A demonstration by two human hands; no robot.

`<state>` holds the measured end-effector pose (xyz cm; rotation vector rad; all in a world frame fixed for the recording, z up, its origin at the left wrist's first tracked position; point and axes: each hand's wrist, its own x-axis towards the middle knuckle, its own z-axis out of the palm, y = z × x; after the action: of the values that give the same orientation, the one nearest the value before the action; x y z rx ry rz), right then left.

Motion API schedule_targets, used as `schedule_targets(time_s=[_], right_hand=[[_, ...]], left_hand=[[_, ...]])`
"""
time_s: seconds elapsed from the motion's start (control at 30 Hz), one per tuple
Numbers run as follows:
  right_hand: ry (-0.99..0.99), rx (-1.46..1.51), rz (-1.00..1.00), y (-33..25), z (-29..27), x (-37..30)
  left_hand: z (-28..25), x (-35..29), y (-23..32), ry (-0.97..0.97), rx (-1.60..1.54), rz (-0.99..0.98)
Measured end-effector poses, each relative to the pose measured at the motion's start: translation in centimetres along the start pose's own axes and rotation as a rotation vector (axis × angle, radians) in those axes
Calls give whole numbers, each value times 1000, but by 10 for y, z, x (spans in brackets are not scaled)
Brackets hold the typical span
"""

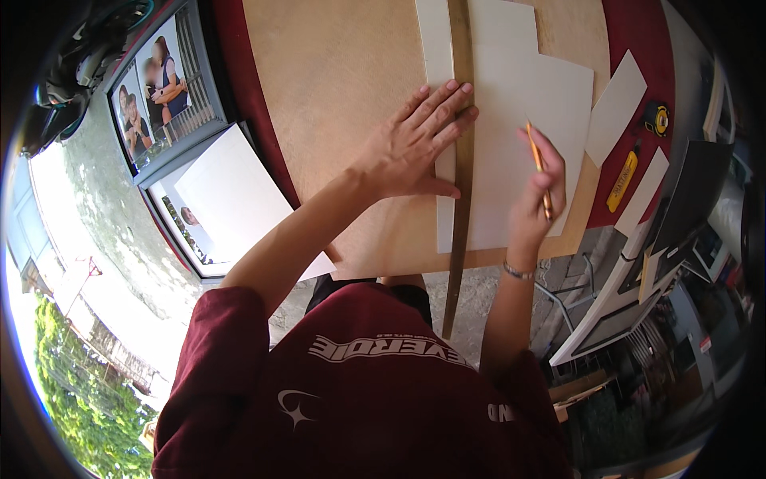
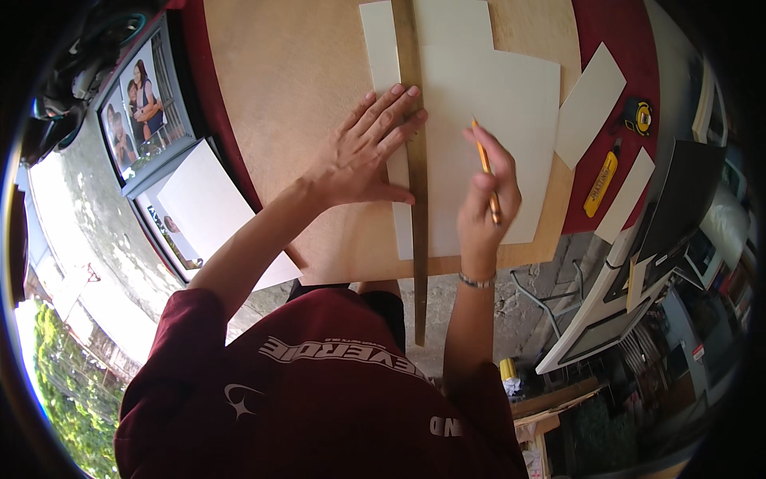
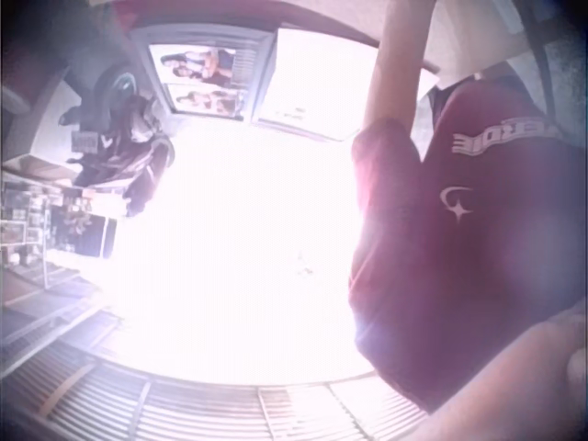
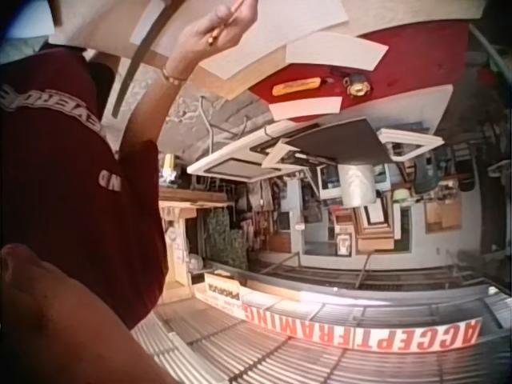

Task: The person measures and marks white matboard pieces using a wooden ruler and a pencil, then uses a tape measure to mark additional points. The person also briefly handles a framed photograph.

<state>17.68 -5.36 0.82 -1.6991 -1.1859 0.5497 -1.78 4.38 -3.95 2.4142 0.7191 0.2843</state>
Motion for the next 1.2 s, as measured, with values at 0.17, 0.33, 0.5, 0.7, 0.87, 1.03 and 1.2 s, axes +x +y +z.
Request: schedule_targets(time_s=[0.17, 0.33, 0.5, 0.7, 0.87, 1.03, 1.2], right_hand=[[-89, -149, -177, 36, 59, 55], [-122, -216, -315, 49, 72, 64], [-136, -139, -287, 55, 74, 67], [-133, -154, -308, 55, 75, 69], [-114, -184, -326, 56, 76, 68], [-101, -220, -340, 59, 77, 67], [-66, -206, -362, 64, 80, 68]], left_hand=[[-3, 4, 0, -4, 20, 14], [-3, 3, -1, -15, 41, 15], [-3, 3, -1, -41, 45, 11], [-5, 2, -1, -81, 40, 5], [-5, 3, 0, -69, 52, 5], [-3, 3, 1, -52, 92, 11], [2, 0, 0, 7, 120, 32]])
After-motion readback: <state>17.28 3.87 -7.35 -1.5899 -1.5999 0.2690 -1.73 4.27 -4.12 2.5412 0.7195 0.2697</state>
